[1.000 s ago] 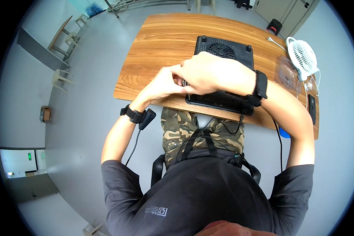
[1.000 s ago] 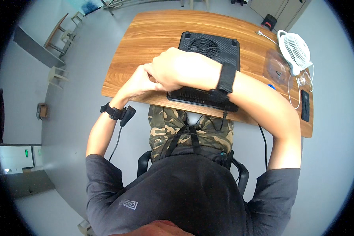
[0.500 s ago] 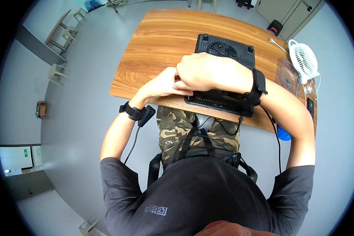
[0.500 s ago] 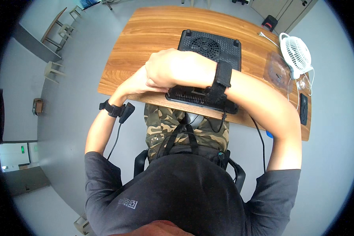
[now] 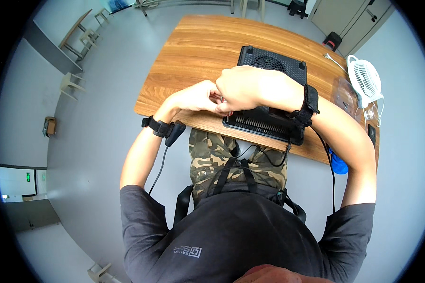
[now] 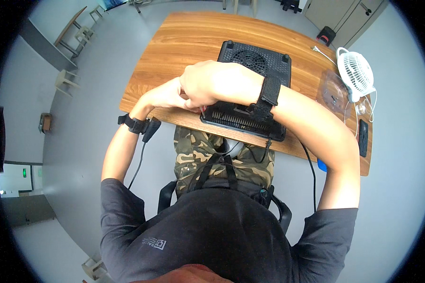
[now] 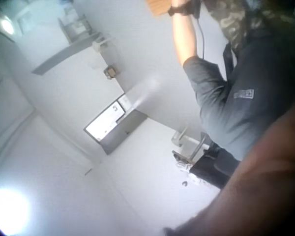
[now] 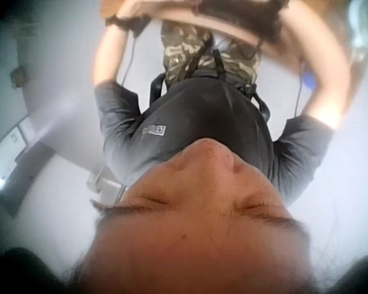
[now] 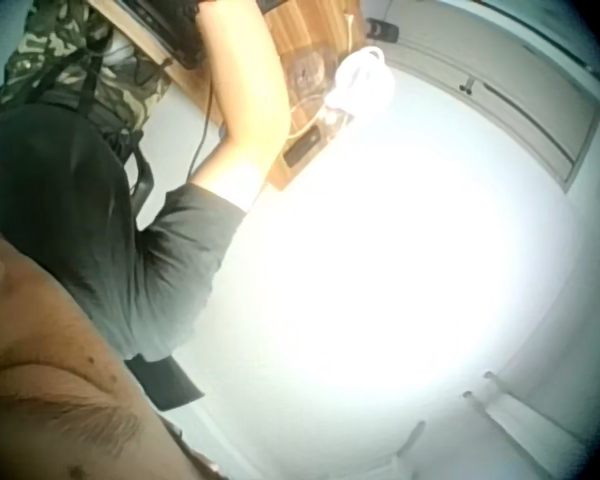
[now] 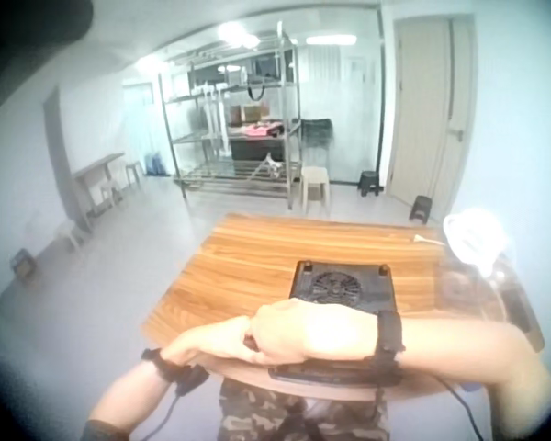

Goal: The person disassembles a black electronic device on a wooden table using a screwdriver, removes internal components, and wipes the exterior with a blue cloth. The device is flipped over multiple times to access different sides and screws.

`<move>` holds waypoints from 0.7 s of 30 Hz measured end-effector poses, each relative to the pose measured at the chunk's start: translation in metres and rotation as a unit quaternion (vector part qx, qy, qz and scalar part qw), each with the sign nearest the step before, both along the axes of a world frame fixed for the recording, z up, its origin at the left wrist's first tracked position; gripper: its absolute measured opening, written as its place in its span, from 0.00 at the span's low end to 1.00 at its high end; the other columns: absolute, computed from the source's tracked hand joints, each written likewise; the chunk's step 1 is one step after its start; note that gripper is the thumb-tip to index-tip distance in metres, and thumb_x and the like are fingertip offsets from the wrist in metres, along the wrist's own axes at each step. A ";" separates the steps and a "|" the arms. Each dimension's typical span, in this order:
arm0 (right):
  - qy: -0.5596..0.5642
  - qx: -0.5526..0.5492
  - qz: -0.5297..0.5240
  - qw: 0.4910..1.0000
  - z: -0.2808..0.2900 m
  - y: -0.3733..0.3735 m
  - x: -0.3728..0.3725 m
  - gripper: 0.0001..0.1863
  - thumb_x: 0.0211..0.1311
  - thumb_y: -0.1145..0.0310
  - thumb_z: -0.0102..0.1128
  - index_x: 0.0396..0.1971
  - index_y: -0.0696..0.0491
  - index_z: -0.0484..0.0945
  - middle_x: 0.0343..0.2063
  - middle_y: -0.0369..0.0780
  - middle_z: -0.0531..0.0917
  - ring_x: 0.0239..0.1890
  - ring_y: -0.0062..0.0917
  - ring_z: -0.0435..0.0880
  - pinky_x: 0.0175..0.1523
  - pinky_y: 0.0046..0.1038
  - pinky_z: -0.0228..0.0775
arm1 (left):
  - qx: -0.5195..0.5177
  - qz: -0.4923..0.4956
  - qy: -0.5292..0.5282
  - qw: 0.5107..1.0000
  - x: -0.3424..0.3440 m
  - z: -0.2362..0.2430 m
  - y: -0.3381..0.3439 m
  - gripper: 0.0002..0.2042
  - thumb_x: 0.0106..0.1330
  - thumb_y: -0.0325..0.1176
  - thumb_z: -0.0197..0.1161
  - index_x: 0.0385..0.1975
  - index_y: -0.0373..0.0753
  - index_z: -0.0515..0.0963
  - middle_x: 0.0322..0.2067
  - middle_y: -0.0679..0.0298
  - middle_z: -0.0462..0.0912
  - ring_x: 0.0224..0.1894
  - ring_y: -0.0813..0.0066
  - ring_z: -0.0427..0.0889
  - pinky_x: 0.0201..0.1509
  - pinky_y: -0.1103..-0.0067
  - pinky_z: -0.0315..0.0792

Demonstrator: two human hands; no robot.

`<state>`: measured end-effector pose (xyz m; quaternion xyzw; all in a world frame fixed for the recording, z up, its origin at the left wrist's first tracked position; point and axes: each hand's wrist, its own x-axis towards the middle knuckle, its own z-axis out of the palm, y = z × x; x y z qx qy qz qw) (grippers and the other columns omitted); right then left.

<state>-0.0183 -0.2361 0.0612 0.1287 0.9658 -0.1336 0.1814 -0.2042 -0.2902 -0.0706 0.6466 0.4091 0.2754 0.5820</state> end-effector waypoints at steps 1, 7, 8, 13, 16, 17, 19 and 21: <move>0.001 0.010 0.012 1.000 0.003 0.002 0.004 0.15 0.62 0.55 0.66 0.34 0.52 0.90 0.29 0.46 0.89 0.32 0.40 0.88 0.41 0.38 0.80 | -0.007 -0.008 0.029 1.000 -0.004 0.000 0.004 0.15 0.62 0.34 0.76 0.44 0.32 0.85 0.37 0.63 0.89 0.38 0.82 0.83 0.48 0.80 0.79; 0.013 0.052 0.069 0.996 0.007 0.007 0.003 0.18 0.60 0.53 0.69 0.35 0.56 0.89 0.33 0.49 0.89 0.36 0.44 0.89 0.45 0.41 0.82 | 0.161 0.077 0.332 0.926 -0.044 -0.037 -0.011 0.10 0.60 0.25 0.72 0.41 0.33 0.85 0.37 0.58 0.86 0.38 0.66 0.86 0.45 0.73 0.80; 0.019 0.061 0.063 0.996 0.009 0.010 0.003 0.19 0.60 0.53 0.69 0.35 0.57 0.89 0.32 0.50 0.89 0.37 0.44 0.89 0.45 0.42 0.82 | 0.203 0.099 0.327 0.917 -0.040 -0.041 -0.013 0.09 0.59 0.25 0.71 0.39 0.33 0.84 0.36 0.53 0.84 0.38 0.57 0.85 0.43 0.70 0.80; 0.085 0.058 0.069 0.992 0.024 0.027 0.005 0.29 0.63 0.47 0.66 0.25 0.64 0.84 0.20 0.53 0.83 0.27 0.49 0.86 0.37 0.42 0.79 | 0.257 0.110 0.309 0.909 -0.029 -0.054 -0.016 0.07 0.62 0.27 0.70 0.38 0.34 0.83 0.37 0.55 0.82 0.42 0.53 0.84 0.47 0.66 0.79; 0.100 0.061 0.045 0.992 0.028 0.036 0.010 0.29 0.63 0.46 0.66 0.27 0.64 0.84 0.20 0.53 0.83 0.27 0.49 0.85 0.36 0.42 0.79 | 0.262 0.102 0.336 0.899 -0.026 -0.058 -0.017 0.07 0.64 0.29 0.69 0.39 0.35 0.83 0.40 0.55 0.81 0.44 0.52 0.83 0.49 0.65 0.78; 0.114 0.056 0.047 0.991 0.026 0.041 0.015 0.29 0.63 0.46 0.66 0.28 0.64 0.84 0.20 0.53 0.83 0.27 0.49 0.85 0.36 0.43 0.79 | 0.262 0.098 0.350 0.894 -0.025 -0.058 -0.016 0.08 0.65 0.29 0.68 0.40 0.35 0.83 0.41 0.56 0.81 0.44 0.51 0.83 0.49 0.64 0.78; 0.127 0.048 0.047 0.990 0.023 0.048 0.023 0.29 0.63 0.46 0.66 0.29 0.64 0.85 0.20 0.53 0.83 0.27 0.48 0.85 0.35 0.43 0.78 | 0.242 0.084 0.370 0.893 -0.024 -0.058 -0.014 0.08 0.67 0.31 0.67 0.40 0.36 0.81 0.42 0.56 0.80 0.45 0.51 0.83 0.50 0.63 0.77; 0.125 0.042 0.042 0.990 0.022 0.053 0.031 0.29 0.63 0.46 0.65 0.31 0.64 0.85 0.20 0.53 0.83 0.26 0.48 0.85 0.34 0.42 0.77 | 0.240 0.082 0.366 0.895 -0.024 -0.061 -0.013 0.07 0.67 0.32 0.66 0.39 0.35 0.80 0.43 0.55 0.80 0.46 0.51 0.82 0.50 0.63 0.77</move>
